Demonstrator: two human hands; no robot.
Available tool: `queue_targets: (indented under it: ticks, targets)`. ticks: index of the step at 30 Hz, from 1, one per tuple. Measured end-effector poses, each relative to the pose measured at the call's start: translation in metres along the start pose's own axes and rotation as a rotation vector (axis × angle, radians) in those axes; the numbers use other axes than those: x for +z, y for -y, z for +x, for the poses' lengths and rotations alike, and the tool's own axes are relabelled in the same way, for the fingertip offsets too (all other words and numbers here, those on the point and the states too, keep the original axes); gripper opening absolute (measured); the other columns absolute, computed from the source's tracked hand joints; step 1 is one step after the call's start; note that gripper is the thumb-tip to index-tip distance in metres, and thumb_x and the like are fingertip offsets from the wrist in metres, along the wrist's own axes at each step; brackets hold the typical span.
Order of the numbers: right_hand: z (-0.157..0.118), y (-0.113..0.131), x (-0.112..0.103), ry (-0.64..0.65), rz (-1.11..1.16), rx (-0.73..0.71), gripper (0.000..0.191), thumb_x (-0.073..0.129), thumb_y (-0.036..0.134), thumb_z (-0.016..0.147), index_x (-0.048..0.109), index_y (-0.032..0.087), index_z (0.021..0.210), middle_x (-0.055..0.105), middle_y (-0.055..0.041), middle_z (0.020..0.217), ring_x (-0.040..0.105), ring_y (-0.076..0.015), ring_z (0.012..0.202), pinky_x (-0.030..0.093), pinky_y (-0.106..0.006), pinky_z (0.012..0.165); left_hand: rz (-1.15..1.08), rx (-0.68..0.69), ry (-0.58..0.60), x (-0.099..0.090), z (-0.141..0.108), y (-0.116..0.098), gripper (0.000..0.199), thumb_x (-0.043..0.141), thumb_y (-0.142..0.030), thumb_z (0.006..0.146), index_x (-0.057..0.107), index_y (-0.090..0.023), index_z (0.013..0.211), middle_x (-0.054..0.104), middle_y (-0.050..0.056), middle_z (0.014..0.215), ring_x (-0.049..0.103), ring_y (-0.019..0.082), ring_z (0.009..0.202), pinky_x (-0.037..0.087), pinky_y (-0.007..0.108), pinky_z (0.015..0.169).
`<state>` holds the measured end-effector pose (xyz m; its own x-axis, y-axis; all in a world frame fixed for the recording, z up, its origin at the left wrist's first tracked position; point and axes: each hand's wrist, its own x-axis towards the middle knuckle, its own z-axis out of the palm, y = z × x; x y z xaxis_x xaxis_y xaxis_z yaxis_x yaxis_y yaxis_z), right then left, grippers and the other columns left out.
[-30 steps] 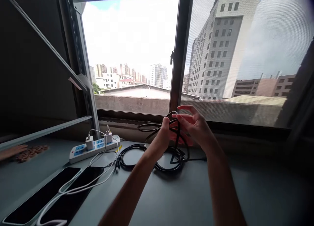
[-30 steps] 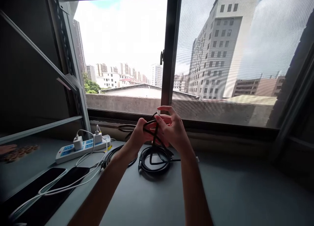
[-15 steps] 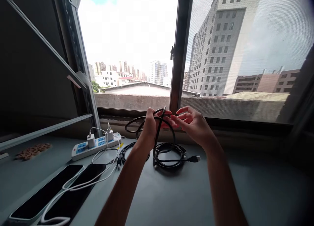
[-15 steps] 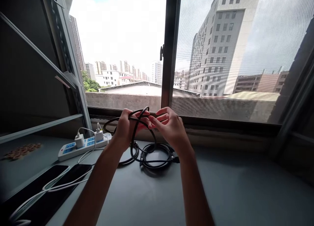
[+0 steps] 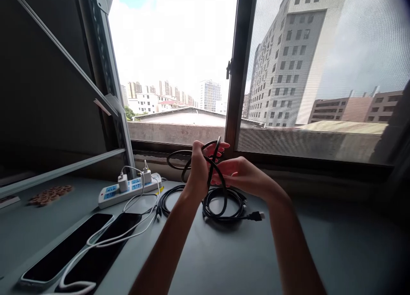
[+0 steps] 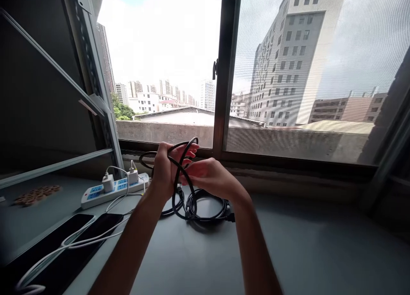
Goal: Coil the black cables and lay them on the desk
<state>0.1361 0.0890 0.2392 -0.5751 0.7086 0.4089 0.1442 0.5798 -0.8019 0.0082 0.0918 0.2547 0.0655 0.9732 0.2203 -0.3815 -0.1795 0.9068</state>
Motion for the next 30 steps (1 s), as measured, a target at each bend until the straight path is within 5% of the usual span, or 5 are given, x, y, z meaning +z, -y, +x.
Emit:
queue_targets:
  ticks: [13, 17, 21, 25, 30]
  targets:
    - [0.002, 0.000, 0.004, 0.020, 0.040, -0.095, 0.019, 0.053, 0.032, 0.083, 0.057, 0.024, 0.100, 0.060, -0.0014, 0.087, 0.059, -0.0157, 0.075, 0.049, -0.030, 0.068, -0.021, -0.011, 0.143, -0.007, 0.002, -0.006, 0.051, 0.022, -0.034, 0.083, 0.067, -0.010, 0.091, 0.067, 0.009, 0.069, 0.061, 0.019, 0.062, 0.047, 0.027, 0.055]
    - [-0.006, 0.002, -0.017, -0.273, 0.162, -0.037, 0.022, 0.050, 0.043, 0.083, 0.056, 0.024, 0.095, 0.062, -0.0037, 0.102, 0.058, -0.0200, 0.099, 0.048, -0.033, 0.083, -0.069, -0.012, 0.234, -0.022, 0.006, -0.018, 0.051, 0.020, -0.028, 0.080, 0.066, -0.006, 0.082, 0.068, 0.014, 0.075, 0.063, 0.024, 0.076, 0.048, 0.034, 0.070]
    - [-0.019, 0.001, -0.044, -0.590, 0.327, -0.129, 0.019, 0.042, 0.042, 0.083, 0.045, 0.025, 0.075, 0.061, -0.0036, 0.081, 0.060, -0.0216, 0.082, 0.049, -0.040, 0.076, -0.170, -0.004, 0.268, -0.041, 0.010, -0.030, 0.045, 0.023, -0.030, 0.078, 0.063, -0.010, 0.068, 0.065, 0.013, 0.070, 0.063, 0.024, 0.075, 0.048, 0.037, 0.077]
    - [-0.034, 0.007, -0.059, -0.689, 0.293, -0.138, 0.020, 0.045, 0.039, 0.082, 0.042, 0.026, 0.067, 0.027, 0.0047, 0.051, 0.035, -0.0123, 0.043, 0.039, -0.027, 0.046, -0.297, -0.020, 0.302, -0.057, 0.017, -0.032, 0.034, 0.028, -0.028, 0.078, 0.050, -0.016, 0.055, 0.049, 0.004, 0.049, 0.055, 0.014, 0.047, 0.050, 0.027, 0.054]
    - [-0.047, 0.014, -0.059, -0.666, 0.335, 0.000, 0.017, 0.047, 0.044, 0.082, 0.052, 0.029, 0.078, 0.006, 0.0078, 0.051, 0.004, -0.0094, 0.038, 0.008, -0.024, 0.034, -0.233, -0.092, 0.391, -0.074, 0.023, -0.032, 0.028, 0.032, -0.027, 0.076, 0.043, -0.020, 0.052, 0.015, -0.009, 0.036, 0.012, 0.006, 0.019, 0.013, 0.020, 0.022]
